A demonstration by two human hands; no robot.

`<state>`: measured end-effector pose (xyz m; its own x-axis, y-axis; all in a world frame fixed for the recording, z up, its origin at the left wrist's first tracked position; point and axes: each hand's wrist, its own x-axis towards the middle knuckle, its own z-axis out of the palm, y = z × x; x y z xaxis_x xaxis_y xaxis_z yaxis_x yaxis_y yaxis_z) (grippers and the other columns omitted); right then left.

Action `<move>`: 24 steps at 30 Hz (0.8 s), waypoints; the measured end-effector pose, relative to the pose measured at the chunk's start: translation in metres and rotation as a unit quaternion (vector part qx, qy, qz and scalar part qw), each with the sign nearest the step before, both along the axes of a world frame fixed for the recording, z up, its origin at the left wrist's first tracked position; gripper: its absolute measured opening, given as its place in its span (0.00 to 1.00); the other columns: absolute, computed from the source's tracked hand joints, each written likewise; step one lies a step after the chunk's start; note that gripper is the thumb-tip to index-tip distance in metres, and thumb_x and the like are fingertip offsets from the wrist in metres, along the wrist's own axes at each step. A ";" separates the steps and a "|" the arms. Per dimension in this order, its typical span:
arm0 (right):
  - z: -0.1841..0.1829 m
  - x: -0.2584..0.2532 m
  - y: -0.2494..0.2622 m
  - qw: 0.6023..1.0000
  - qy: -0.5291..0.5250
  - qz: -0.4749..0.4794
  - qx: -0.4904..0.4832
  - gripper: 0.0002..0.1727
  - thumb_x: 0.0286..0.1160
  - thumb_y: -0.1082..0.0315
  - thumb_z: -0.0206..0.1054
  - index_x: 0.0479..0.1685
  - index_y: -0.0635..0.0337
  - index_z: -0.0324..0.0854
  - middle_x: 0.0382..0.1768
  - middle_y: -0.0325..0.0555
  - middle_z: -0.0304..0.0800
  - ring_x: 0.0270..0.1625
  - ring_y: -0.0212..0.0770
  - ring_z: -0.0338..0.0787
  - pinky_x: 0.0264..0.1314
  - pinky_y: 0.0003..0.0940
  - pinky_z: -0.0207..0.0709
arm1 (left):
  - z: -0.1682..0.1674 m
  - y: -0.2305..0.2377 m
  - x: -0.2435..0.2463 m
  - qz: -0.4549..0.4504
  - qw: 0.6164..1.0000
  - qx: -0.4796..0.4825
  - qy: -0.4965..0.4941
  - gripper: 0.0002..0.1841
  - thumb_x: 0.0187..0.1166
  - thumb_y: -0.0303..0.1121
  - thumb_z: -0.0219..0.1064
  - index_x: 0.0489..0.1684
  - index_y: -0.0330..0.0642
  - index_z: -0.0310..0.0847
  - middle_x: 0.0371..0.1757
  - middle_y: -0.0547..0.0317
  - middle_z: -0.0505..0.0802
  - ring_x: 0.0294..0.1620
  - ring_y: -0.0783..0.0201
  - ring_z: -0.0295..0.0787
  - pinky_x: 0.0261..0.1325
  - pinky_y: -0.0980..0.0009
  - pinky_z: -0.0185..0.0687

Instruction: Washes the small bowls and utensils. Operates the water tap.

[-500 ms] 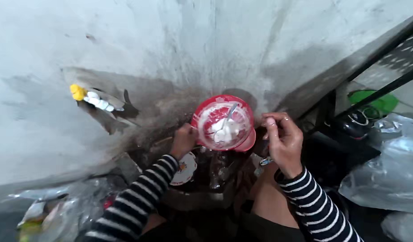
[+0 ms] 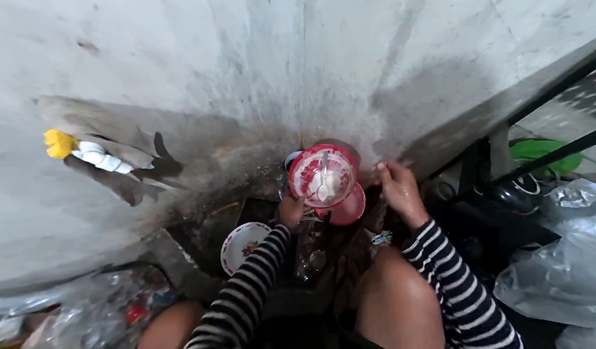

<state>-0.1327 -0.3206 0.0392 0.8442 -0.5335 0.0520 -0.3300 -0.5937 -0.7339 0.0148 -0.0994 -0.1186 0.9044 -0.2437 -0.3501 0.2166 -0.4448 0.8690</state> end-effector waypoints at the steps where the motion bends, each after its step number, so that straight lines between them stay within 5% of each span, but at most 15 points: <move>1: -0.032 0.003 -0.008 0.995 0.087 0.011 0.042 0.20 0.91 0.56 0.52 0.62 0.59 0.84 0.48 0.50 0.94 0.45 0.46 0.95 0.49 0.50 0.91 | 0.003 0.017 0.000 0.010 1.000 -0.014 -0.006 0.31 0.81 0.37 0.69 0.80 0.33 0.67 0.61 0.37 0.89 0.55 0.50 0.94 0.59 0.50 0.93; 2: -0.071 0.004 -0.009 0.981 0.173 0.020 0.089 0.21 0.89 0.57 0.54 0.64 0.62 0.83 0.50 0.55 0.93 0.48 0.49 0.94 0.55 0.53 0.88 | 0.008 0.036 -0.001 0.023 0.999 -0.032 -0.006 0.33 0.80 0.35 0.70 0.82 0.33 0.63 0.61 0.37 0.89 0.53 0.51 0.94 0.55 0.52 0.94; 5: -0.186 -0.003 0.008 0.922 0.334 0.016 0.197 0.25 0.93 0.56 0.49 0.70 0.67 0.78 0.51 0.60 0.92 0.45 0.52 0.95 0.53 0.52 0.89 | 0.032 0.099 -0.008 0.078 0.991 -0.104 0.022 0.38 0.79 0.30 0.71 0.88 0.38 0.51 0.62 0.39 0.87 0.46 0.52 0.95 0.44 0.54 0.96; 7: -0.234 -0.002 0.018 0.906 0.338 -0.030 0.251 0.28 0.95 0.53 0.44 0.75 0.67 0.74 0.55 0.62 0.90 0.49 0.54 0.94 0.55 0.53 0.88 | 0.044 0.139 -0.015 0.129 0.982 -0.129 0.039 0.41 0.80 0.27 0.69 0.91 0.45 0.46 0.63 0.39 0.88 0.43 0.51 0.96 0.40 0.54 0.97; 10: -0.276 0.008 0.037 0.904 0.222 -0.160 0.327 0.32 0.93 0.49 0.51 0.78 0.71 0.70 0.61 0.67 0.88 0.54 0.57 0.94 0.60 0.55 0.87 | 0.044 0.180 -0.033 0.206 0.967 -0.146 0.045 0.39 0.78 0.23 0.67 0.88 0.44 0.47 0.61 0.37 0.87 0.40 0.49 0.96 0.37 0.53 0.96; 12: -0.299 0.019 0.045 0.874 0.127 -0.255 0.395 0.35 0.91 0.50 0.56 0.83 0.71 0.61 0.65 0.69 0.85 0.57 0.59 0.92 0.59 0.56 0.86 | 0.035 0.187 -0.041 0.253 0.952 -0.164 0.044 0.39 0.79 0.21 0.65 0.88 0.44 0.45 0.63 0.35 0.85 0.42 0.45 0.96 0.38 0.50 0.97; 16: -0.328 0.029 0.042 0.793 0.092 -0.332 0.502 0.31 0.89 0.52 0.60 0.76 0.70 0.71 0.68 0.67 0.82 0.66 0.59 0.86 0.66 0.58 0.81 | 0.024 0.177 -0.042 0.290 0.939 -0.170 0.075 0.37 0.85 0.23 0.60 0.89 0.50 0.40 0.63 0.32 0.85 0.43 0.42 0.96 0.38 0.48 0.96; 20: -0.327 0.040 0.036 0.770 0.062 -0.387 0.503 0.19 0.79 0.73 0.62 0.66 0.73 0.73 0.56 0.65 0.81 0.49 0.54 0.86 0.50 0.51 0.85 | 0.021 0.167 -0.040 0.285 0.936 -0.167 0.119 0.33 0.89 0.27 0.56 0.92 0.48 0.45 0.66 0.33 0.84 0.47 0.44 0.95 0.43 0.51 0.96; 24: -0.295 0.045 0.031 0.794 0.053 -0.393 0.461 0.21 0.79 0.73 0.61 0.68 0.75 0.72 0.56 0.66 0.81 0.48 0.54 0.86 0.48 0.51 0.85 | 0.006 0.169 -0.037 0.286 0.931 -0.185 0.135 0.33 0.90 0.27 0.55 0.93 0.48 0.42 0.68 0.31 0.83 0.48 0.41 0.95 0.42 0.49 0.96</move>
